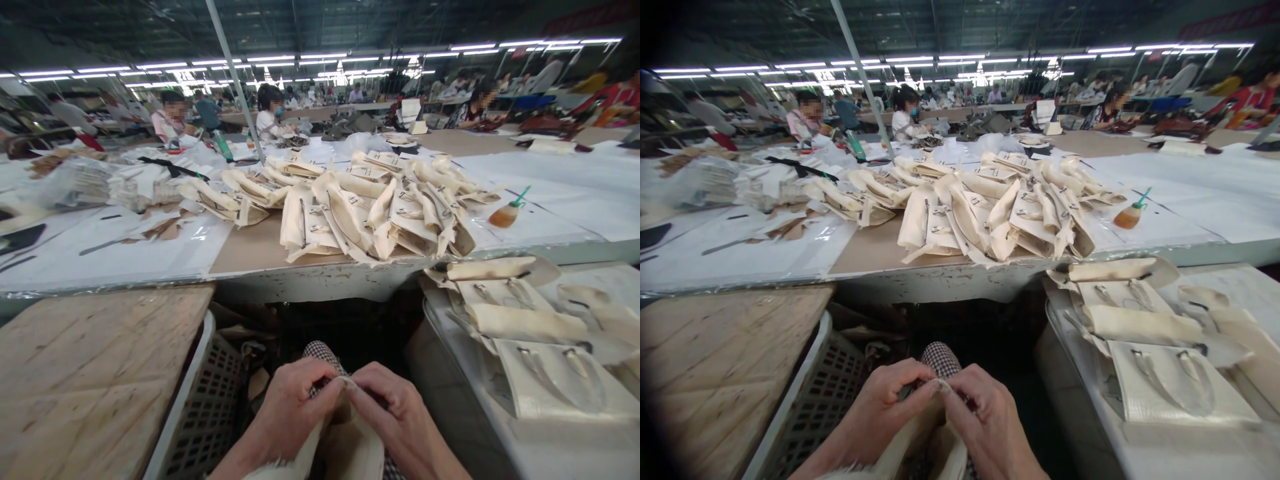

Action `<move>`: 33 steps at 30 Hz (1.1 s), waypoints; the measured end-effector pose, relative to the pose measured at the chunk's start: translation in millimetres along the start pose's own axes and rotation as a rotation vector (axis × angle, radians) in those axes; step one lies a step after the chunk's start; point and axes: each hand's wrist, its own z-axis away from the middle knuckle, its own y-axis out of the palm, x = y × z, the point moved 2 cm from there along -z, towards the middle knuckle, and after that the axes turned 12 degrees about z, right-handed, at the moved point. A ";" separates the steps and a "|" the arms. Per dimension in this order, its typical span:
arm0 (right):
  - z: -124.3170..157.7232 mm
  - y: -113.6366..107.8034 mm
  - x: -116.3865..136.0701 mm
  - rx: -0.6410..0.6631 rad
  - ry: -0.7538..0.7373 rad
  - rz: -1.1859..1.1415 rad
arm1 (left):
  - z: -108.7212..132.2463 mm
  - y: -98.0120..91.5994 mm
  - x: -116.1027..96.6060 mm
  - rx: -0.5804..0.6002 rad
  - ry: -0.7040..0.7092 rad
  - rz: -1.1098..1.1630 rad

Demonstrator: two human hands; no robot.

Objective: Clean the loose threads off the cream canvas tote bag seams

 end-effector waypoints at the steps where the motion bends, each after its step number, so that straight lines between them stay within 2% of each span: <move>1: 1.0 1.9 1.5 -0.016 -0.011 0.017 | 0.9 0.4 1.2 0.001 -0.005 0.019; 7: 3.1 7.5 6.1 -0.090 -0.059 0.106 | 2.5 -0.4 2.0 -0.008 0.007 0.097; 10: 2.0 7.9 5.5 -0.093 -0.065 0.139 | 3.2 -6.2 -2.6 0.048 -0.053 0.117; 14: 2.5 5.8 5.9 -0.024 -0.079 0.127 | 9.2 -12.3 -7.8 0.108 -0.126 0.108; 19: 7.1 -0.9 7.5 0.092 -0.101 0.068 | 17.4 -13.2 -10.1 0.161 -0.080 0.126; 23: 11.2 -5.4 11.1 0.216 -0.052 -0.008 | 21.9 -11.7 -6.9 0.232 -0.060 0.245; 27: 12.0 -8.8 19.1 0.263 -0.034 -0.041 | 26.0 -5.7 2.5 0.177 -0.084 0.320; 33: 9.6 -6.2 24.3 0.190 -0.094 0.135 | 32.3 4.2 5.5 0.060 -0.085 0.369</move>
